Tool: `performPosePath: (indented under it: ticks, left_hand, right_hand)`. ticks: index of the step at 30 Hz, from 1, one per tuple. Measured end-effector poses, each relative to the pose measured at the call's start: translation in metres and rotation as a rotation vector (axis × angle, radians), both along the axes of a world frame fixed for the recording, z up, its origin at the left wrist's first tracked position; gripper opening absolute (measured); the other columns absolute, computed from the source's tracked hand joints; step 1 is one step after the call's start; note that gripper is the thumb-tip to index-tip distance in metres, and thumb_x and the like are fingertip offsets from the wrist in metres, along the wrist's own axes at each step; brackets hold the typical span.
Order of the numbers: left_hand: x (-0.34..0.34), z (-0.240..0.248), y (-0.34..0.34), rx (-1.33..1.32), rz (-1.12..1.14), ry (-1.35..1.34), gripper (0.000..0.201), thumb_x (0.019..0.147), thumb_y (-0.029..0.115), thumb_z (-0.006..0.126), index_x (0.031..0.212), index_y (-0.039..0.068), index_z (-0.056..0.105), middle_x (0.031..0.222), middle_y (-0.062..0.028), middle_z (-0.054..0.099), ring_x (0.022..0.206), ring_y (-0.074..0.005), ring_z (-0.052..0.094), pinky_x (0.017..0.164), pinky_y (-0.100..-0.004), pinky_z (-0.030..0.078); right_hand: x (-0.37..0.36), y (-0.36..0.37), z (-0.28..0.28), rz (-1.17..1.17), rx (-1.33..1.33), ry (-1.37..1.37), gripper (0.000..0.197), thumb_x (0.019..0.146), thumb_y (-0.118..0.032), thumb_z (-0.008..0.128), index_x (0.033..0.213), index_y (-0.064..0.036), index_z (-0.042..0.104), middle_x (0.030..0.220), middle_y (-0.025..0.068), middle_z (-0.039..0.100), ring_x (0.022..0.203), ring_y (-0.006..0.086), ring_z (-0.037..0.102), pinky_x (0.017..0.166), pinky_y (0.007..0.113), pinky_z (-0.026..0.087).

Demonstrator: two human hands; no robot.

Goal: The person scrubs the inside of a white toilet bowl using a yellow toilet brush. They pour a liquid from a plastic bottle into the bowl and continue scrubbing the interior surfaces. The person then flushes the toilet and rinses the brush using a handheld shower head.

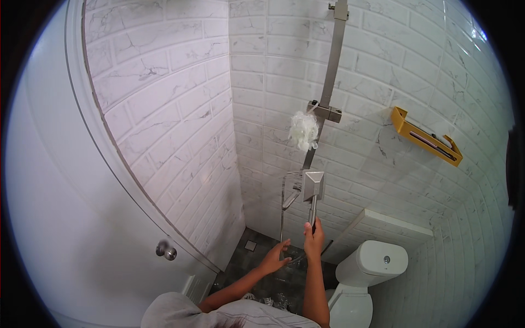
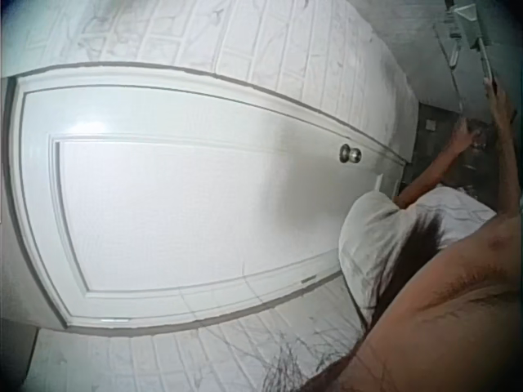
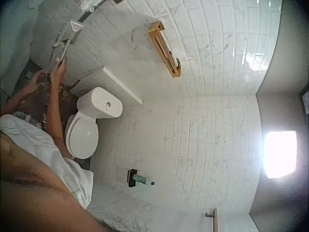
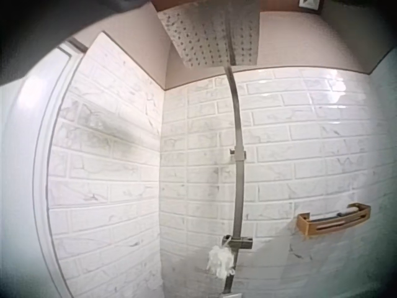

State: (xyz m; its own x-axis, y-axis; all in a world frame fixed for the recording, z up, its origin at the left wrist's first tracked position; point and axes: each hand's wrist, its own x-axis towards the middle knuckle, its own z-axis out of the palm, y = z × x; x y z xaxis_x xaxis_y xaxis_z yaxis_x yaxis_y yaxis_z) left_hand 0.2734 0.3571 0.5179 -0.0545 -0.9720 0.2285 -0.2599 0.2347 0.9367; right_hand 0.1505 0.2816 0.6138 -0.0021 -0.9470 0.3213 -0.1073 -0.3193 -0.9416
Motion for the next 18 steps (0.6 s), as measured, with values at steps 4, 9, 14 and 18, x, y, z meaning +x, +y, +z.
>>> performPosePath:
  ticks: [4, 9, 14, 18]
  left_hand:
    - [0.032, 0.003, -0.021, -0.071, 0.052, -0.099, 0.067, 0.071, 0.01, 0.066, 0.128, 0.005, 0.031, 0.12, -0.012, 0.045, 0.1, -0.0219, 0.05, 0.088, -0.033, 0.039]
    - [0.041, 0.02, -0.002, -0.03, 0.235, -0.116, 0.066, 0.071, 0.009, 0.065, 0.128, 0.005, 0.031, 0.12, -0.0118, 0.045, 0.1, -0.022, 0.051, 0.087, -0.0332, 0.039]
    - [0.033, 0.009, 0.044, 0.029, 0.28, -0.067, 0.065, 0.072, 0.009, 0.065, 0.127, 0.005, 0.031, 0.12, -0.0133, 0.045, 0.101, -0.0218, 0.051, 0.086, -0.0331, 0.04]
    - [0.039, -0.006, 0.059, 0.076, 0.37, -0.027, 0.065, 0.072, 0.01, 0.065, 0.127, 0.005, 0.031, 0.12, -0.0136, 0.045, 0.1, -0.0217, 0.051, 0.085, -0.0334, 0.041]
  right_hand:
    - [0.034, -0.007, 0.012, -0.011, -0.008, -0.091, 0.033, 0.084, -0.016, 0.051, 0.113, -0.0016, 0.044, 0.068, 0.0012, 0.046, 0.056, 0.0085, 0.043, 0.053, 0.023, 0.037]
    - [0.046, -0.004, -0.003, 0.08, 0.043, -0.148, 0.031, 0.083, -0.015, 0.052, 0.108, -0.0029, 0.041, 0.075, 0.0023, 0.052, 0.058, 0.0063, 0.044, 0.053, 0.02, 0.037]
    - [0.055, 0.006, -0.008, 0.149, 0.109, -0.23, 0.03, 0.083, -0.015, 0.052, 0.108, -0.0032, 0.04, 0.077, 0.0029, 0.053, 0.059, 0.0063, 0.043, 0.053, 0.02, 0.037]
    - [0.063, 0.014, -0.01, 0.168, 0.116, -0.238, 0.028, 0.083, -0.013, 0.052, 0.107, -0.0026, 0.041, 0.077, 0.0028, 0.053, 0.058, 0.0063, 0.043, 0.053, 0.02, 0.037]
